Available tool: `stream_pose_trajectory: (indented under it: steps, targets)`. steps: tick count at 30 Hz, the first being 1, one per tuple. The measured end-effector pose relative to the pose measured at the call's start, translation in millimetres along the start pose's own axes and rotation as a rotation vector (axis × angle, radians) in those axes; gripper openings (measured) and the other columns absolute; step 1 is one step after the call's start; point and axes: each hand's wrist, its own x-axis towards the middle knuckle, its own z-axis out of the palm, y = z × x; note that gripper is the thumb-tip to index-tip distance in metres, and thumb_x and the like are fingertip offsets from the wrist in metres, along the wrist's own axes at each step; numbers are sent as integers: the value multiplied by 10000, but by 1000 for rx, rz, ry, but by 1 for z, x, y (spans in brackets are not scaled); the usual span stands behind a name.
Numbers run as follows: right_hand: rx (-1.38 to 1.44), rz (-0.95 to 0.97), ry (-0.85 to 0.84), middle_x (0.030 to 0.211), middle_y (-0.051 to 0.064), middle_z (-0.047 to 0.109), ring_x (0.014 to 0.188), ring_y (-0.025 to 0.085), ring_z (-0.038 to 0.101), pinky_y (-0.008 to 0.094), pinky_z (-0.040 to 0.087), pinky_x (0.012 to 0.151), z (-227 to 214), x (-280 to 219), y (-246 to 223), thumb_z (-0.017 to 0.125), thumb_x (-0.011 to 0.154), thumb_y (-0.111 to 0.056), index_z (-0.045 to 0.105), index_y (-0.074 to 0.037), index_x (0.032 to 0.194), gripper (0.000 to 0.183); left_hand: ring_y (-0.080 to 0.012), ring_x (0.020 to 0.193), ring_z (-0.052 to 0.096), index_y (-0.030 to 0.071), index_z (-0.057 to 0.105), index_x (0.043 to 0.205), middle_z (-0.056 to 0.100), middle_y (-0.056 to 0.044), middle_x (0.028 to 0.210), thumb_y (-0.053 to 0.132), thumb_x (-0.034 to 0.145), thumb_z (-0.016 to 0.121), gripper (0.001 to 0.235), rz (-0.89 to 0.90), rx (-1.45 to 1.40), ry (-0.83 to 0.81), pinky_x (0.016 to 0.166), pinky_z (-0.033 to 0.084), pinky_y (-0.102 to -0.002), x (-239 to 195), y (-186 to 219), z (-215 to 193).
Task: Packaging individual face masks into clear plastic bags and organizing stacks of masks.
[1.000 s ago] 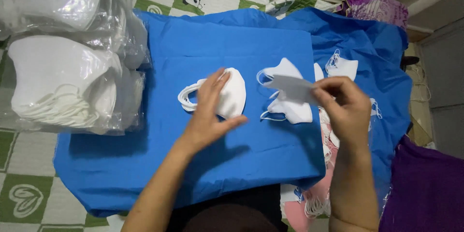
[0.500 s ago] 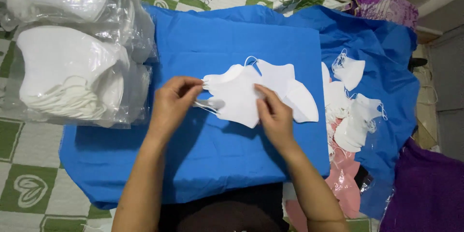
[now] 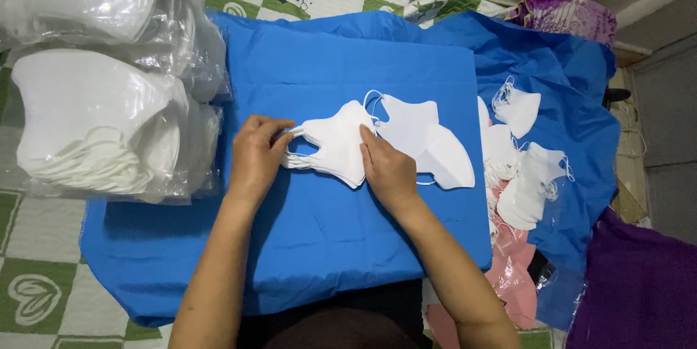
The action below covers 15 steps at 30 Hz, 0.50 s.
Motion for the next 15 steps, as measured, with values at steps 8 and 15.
stream_pose_trajectory:
  steps: [8, 15]
  targets:
    - [-109, 15, 18, 831, 105, 755, 745, 227, 738, 318, 589, 594, -15, 6, 8, 675, 998, -188, 723, -98, 1242, 265, -315, 883, 702, 133, 805, 1123, 680, -134, 973, 104, 902, 803, 223, -39, -58, -47, 715, 619, -383, 1, -20, 1]
    - [-244, 346, 133, 1001, 180, 641, 1005, 364, 602, 439, 483, 892, -42, 6, 89, 774, 960, -377, 723, 2, 1197, 450, -344, 968, 699, 123, 784, 1191, 702, -168, 1059, 270, 876, 855, 354, -59, -158, -49, 806, 598, -400, 1, -26, 4]
